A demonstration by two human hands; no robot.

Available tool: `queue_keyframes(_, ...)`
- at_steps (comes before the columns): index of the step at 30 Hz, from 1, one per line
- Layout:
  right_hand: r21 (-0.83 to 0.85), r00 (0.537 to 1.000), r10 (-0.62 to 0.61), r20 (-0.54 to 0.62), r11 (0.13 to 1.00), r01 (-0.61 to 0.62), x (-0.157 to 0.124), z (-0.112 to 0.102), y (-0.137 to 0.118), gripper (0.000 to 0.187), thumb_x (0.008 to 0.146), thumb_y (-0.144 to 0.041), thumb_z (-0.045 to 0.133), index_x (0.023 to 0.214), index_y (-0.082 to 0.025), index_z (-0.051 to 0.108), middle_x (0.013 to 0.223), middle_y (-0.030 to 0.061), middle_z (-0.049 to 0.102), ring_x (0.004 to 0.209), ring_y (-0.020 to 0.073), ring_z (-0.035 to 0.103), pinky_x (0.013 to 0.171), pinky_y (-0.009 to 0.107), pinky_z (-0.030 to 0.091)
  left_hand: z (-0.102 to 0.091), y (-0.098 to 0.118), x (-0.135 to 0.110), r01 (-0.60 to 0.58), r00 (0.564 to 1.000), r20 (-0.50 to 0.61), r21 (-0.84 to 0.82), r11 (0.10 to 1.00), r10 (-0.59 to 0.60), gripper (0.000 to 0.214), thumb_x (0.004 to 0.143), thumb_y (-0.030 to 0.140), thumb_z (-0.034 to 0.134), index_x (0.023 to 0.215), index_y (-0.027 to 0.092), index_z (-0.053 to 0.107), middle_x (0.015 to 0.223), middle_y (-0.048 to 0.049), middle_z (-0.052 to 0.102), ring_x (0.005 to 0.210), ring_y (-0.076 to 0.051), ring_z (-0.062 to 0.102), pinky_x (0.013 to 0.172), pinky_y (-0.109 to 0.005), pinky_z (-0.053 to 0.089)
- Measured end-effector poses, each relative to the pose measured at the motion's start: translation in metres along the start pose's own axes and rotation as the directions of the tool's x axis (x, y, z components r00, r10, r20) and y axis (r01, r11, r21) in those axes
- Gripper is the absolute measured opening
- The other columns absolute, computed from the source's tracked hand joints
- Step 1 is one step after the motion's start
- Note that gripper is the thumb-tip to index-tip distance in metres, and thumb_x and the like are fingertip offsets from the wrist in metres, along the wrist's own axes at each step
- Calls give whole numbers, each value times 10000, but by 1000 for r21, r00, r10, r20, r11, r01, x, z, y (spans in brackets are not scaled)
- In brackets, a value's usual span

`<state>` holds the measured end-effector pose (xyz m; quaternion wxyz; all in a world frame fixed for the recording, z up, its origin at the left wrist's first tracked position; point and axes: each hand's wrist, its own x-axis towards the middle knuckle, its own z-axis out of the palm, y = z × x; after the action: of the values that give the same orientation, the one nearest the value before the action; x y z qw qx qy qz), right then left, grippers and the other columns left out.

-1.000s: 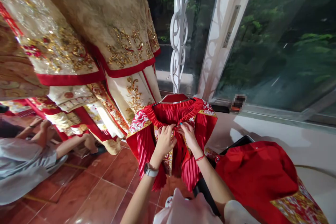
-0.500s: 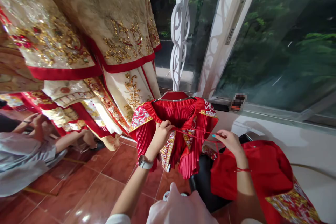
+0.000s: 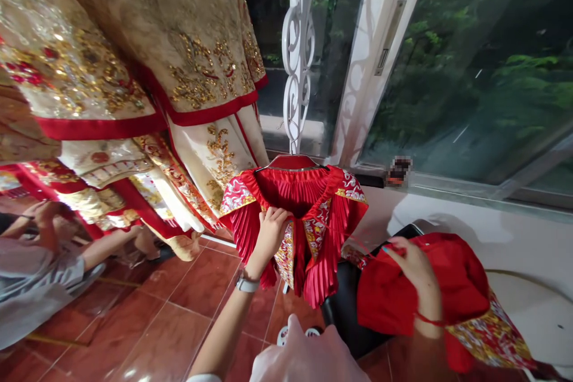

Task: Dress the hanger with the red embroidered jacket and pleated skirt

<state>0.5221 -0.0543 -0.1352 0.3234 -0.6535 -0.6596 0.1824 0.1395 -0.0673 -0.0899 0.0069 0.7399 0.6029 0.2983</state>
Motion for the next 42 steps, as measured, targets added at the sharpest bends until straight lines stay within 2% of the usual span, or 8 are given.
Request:
queue_keyframes(4, 520, 934, -191, 303, 854, 6, -1, 82, -111, 404, 868, -527, 508, 980, -188, 698, 789, 83, 740, 637, 213, 675, 619, 323, 549, 4, 11, -2, -42, 999, 2, 9, 999, 42, 207, 984, 172, 509, 1064, 209, 696, 1019, -63, 716, 979, -250, 549, 882, -419, 380)
queue_keyframes(9, 546, 954, -273, 123, 822, 164, 5, 139, -172, 271, 908, -410, 497, 764, -213, 615, 671, 52, 671, 563, 193, 624, 559, 293, 512, 3, 19, -8, -20, 1000, 6, 14, 1000, 20, 225, 982, 157, 499, 1092, 207, 689, 1004, -65, 714, 965, -259, 544, 872, -425, 378)
queue_keyframes(23, 608, 950, -281, 136, 781, 144, -6, 158, -153, 221, 868, -394, 517, 729, -226, 551, 700, 45, 663, 656, 217, 629, 650, 315, 499, 0, 21, -19, -2, 1000, 14, 22, 1000, 1, 255, 962, 155, 513, 1096, 240, 712, 1027, -60, 738, 995, -262, 569, 896, -447, 363)
queue_keyframes(29, 340, 924, -352, 147, 896, 287, -18, 180, -120, 161, 873, -238, 490, 727, -228, 556, 717, 48, 658, 679, 215, 624, 694, 306, 459, 4, 20, -27, 100, 994, -48, -5, 995, -100, 247, 967, 171, 491, 1054, 245, 711, 1050, -62, 753, 1009, -270, 576, 879, -451, 331)
queue_keyframes(34, 179, 892, -295, 342, 953, 246, -17, 181, -99, 167, 797, -127, 508, 667, -215, 564, 636, 39, 618, 623, 216, 615, 649, 305, 444, -7, 15, -43, 143, 975, -161, -77, 987, -154, 239, 965, 198, 464, 1029, 246, 690, 1034, -58, 740, 998, -263, 589, 906, -459, 335)
queue_keyframes(38, 285, 957, -262, -122, 915, 286, 18, 138, -131, 309, 881, -254, 524, 1166, -174, 614, 1032, 134, 667, 909, 263, 644, 845, 392, 505, -18, 7, -24, 254, 841, -451, -161, 954, -300, 394, 895, 336, 568, 1275, 229, 567, 1261, -123, 616, 1205, -317, 525, 1034, -498, 359)
queue_keyframes(40, 215, 882, -208, -424, 922, 321, 46, 117, -160, 594, 859, -358, 616, 1398, -163, 459, 1313, 208, 546, 1213, 346, 521, 1035, 523, 419, -18, 2, 0, 396, 714, -566, -158, 905, -411, 697, 822, 385, 652, 1447, 190, 411, 1461, -198, 438, 1369, -394, 382, 1101, -575, 308)
queue_keyframes(42, 128, 838, -207, -504, 942, 310, 75, 106, -182, 736, 821, -352, 661, 1475, -168, 380, 1490, 240, 377, 1392, 417, 327, 1113, 645, 285, -14, -6, 23, 495, 651, -597, -135, 859, -469, 835, 784, 327, 671, 1519, 160, 314, 1556, -242, 298, 1448, -442, 264, 1123, -635, 258)
